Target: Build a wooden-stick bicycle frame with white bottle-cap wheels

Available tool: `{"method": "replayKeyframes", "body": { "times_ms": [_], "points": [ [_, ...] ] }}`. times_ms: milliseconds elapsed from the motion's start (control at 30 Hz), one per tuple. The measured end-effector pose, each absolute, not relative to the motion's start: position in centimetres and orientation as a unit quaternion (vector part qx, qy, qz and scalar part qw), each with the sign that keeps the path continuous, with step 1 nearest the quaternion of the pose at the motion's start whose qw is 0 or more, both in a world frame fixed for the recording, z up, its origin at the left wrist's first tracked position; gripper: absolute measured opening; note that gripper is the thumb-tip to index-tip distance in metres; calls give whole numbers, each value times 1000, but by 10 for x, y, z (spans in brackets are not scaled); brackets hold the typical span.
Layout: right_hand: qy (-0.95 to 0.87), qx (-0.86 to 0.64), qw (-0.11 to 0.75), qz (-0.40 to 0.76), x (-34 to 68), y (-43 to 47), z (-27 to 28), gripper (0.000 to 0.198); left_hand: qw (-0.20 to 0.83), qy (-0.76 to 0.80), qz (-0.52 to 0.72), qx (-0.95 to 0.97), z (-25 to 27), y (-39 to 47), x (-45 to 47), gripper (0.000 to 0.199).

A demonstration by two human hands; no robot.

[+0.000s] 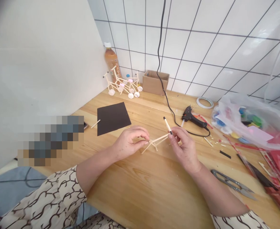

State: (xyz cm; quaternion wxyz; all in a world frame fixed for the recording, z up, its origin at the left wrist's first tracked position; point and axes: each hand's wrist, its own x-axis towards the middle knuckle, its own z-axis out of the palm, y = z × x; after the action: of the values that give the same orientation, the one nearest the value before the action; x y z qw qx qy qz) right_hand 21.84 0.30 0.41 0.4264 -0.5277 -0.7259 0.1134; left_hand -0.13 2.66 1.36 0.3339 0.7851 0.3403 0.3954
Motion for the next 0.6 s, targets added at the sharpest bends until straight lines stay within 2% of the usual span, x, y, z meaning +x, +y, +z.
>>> {"method": "replayKeyframes", "body": {
  "times_ms": [600],
  "points": [
    [-719,-529,433,123,217,4,5,13,251,295,418,821,10,28,-1,9]
  ]
}}
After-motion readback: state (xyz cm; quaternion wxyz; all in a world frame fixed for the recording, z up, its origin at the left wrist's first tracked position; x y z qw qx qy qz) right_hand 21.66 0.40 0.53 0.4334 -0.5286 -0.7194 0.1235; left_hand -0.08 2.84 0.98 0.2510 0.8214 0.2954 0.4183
